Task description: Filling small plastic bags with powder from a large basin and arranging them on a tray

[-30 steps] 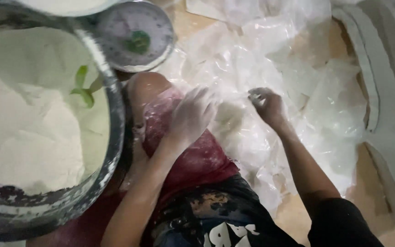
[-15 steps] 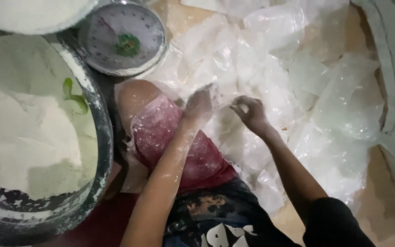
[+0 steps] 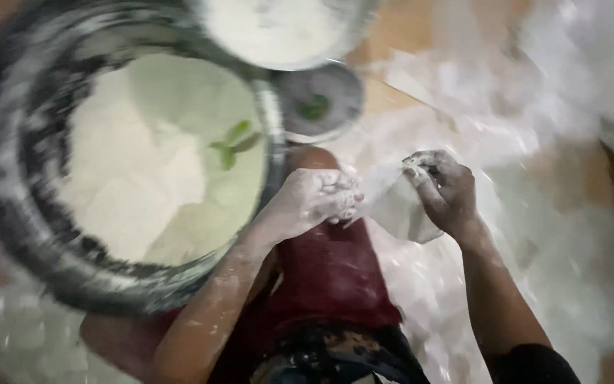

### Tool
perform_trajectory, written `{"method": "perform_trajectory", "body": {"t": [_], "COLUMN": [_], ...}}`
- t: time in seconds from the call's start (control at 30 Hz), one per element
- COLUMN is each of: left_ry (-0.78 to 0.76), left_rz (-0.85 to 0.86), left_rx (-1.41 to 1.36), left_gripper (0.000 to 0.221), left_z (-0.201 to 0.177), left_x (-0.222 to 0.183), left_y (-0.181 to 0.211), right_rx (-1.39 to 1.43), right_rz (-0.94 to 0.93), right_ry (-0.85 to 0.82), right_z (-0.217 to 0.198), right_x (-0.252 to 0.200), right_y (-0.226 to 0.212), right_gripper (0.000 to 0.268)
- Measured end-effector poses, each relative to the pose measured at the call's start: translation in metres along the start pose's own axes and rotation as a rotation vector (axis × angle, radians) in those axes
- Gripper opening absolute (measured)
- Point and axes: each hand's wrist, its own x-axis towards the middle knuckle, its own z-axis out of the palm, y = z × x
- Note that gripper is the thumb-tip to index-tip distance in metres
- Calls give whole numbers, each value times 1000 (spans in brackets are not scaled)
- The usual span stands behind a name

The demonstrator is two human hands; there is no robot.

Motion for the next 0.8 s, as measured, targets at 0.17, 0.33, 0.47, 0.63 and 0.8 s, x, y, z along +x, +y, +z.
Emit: {"method": "perform_trajectory", "body": {"t": [0.17,0.33,0.47,0.63,0.8], "left_ry": [330,538,755,870,929], "left_rz": [-110,9,93,285,393], "left_rx": [-166,-255,-188,-275,-222], "left_gripper": [28,38,19,22,21], "left_z": [-55,-91,-118,-148,-142], "left_x": [-65,-133,-175,-216,-237], "left_y": [23,36,36,22,17], "right_rx": [156,203,142,-19,108], "right_rz": [-104,-427,-632,-569,-414], "right_ry": [-157,-289,-392,-303,-497], "right_z": [60,146,200,225,233], "right_x": [47,83,86,44,-2], "right_y": [-66,-141,-207,-275,-292], "right_gripper": [15,19,24,34,32]}}
